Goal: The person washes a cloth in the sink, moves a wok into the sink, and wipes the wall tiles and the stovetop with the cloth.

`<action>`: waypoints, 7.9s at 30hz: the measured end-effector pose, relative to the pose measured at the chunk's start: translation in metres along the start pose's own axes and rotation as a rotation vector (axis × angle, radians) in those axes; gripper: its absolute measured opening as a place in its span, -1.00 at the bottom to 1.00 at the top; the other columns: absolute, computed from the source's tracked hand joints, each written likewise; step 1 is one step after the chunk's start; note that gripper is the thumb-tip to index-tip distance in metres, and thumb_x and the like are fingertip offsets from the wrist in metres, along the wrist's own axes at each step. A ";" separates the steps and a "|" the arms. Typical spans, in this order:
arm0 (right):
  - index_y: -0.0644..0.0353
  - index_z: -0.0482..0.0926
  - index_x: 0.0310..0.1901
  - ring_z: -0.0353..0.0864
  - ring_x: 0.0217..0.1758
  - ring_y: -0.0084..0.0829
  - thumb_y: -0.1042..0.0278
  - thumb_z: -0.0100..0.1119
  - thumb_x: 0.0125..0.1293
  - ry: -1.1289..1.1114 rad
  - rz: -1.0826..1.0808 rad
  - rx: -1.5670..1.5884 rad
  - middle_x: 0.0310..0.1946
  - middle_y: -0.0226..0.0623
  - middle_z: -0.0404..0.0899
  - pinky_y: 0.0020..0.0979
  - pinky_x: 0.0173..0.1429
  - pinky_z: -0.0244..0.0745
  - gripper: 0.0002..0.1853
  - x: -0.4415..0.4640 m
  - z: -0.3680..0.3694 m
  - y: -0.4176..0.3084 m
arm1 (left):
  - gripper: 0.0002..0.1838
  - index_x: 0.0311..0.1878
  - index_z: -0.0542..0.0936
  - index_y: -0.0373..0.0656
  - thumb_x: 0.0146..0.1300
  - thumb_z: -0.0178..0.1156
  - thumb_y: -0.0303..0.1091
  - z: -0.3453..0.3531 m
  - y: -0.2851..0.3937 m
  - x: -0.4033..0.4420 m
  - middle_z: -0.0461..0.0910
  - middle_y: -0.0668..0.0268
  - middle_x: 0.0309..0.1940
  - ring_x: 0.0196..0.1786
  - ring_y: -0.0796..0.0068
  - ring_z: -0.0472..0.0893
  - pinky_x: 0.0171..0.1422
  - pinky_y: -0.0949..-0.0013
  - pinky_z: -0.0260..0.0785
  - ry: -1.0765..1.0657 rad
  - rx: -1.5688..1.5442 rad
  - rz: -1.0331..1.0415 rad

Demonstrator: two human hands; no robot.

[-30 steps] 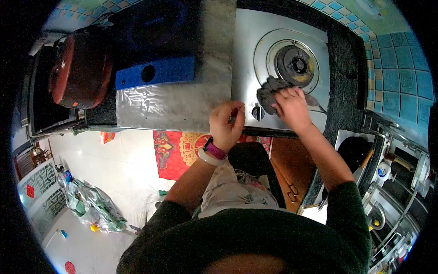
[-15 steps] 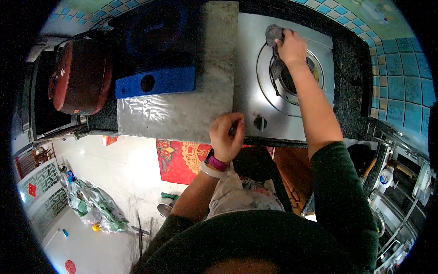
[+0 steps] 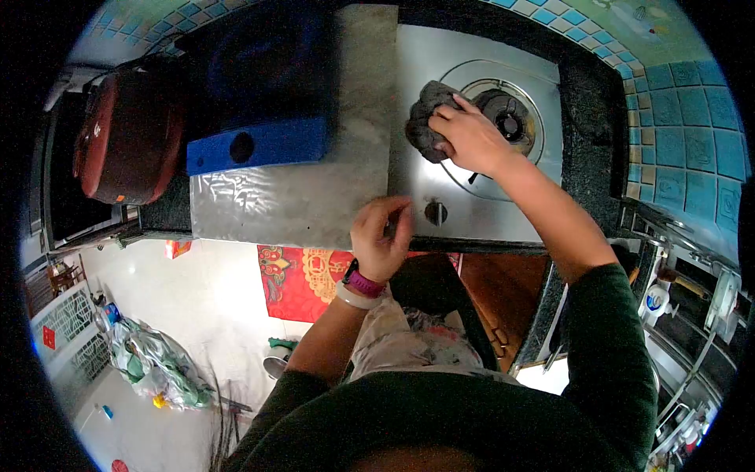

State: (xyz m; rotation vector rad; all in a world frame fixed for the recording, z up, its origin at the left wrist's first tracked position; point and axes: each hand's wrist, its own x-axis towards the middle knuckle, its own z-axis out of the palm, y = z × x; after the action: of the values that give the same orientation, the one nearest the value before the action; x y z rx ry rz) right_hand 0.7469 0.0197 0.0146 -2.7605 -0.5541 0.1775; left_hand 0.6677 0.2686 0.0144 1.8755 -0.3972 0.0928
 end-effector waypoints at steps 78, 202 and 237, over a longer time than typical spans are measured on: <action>0.18 0.50 -0.06 0.71 -0.18 0.09 0.41 -0.01 0.34 0.088 0.866 -0.392 -0.22 0.05 0.66 0.01 -0.13 0.63 -0.81 -0.164 0.008 0.135 | -0.87 -0.17 0.64 -0.22 0.21 0.29 -0.56 0.004 -0.004 0.000 0.64 0.17 -0.37 -0.38 0.28 0.62 -0.26 0.33 0.47 0.003 0.111 0.082; 0.27 0.62 -0.20 0.51 -0.04 0.11 0.02 0.22 0.32 0.662 1.165 -0.340 -0.19 0.02 0.52 0.00 0.02 0.44 -0.61 -0.299 0.044 0.060 | -0.89 -0.23 0.66 -0.17 0.16 0.33 -0.48 0.008 -0.011 0.006 0.65 0.19 -0.43 -0.44 0.22 0.62 -0.27 0.21 0.46 -0.077 0.233 0.186; 0.06 0.63 0.12 0.48 -0.03 -0.09 0.15 0.20 0.35 0.263 0.513 -0.128 -0.13 -0.19 0.51 -0.11 0.03 0.45 -0.64 -0.160 0.046 -0.056 | -0.85 -0.19 0.68 -0.13 0.15 0.35 -0.45 0.007 -0.005 0.004 0.69 0.22 -0.31 -0.31 0.17 0.64 -0.16 0.20 0.47 -0.106 0.248 0.167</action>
State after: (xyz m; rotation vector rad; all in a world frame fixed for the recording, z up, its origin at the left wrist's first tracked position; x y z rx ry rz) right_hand 0.5715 0.0186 -0.0008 -2.9283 0.2232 -0.1115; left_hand 0.6723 0.2623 0.0081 2.0945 -0.6400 0.1619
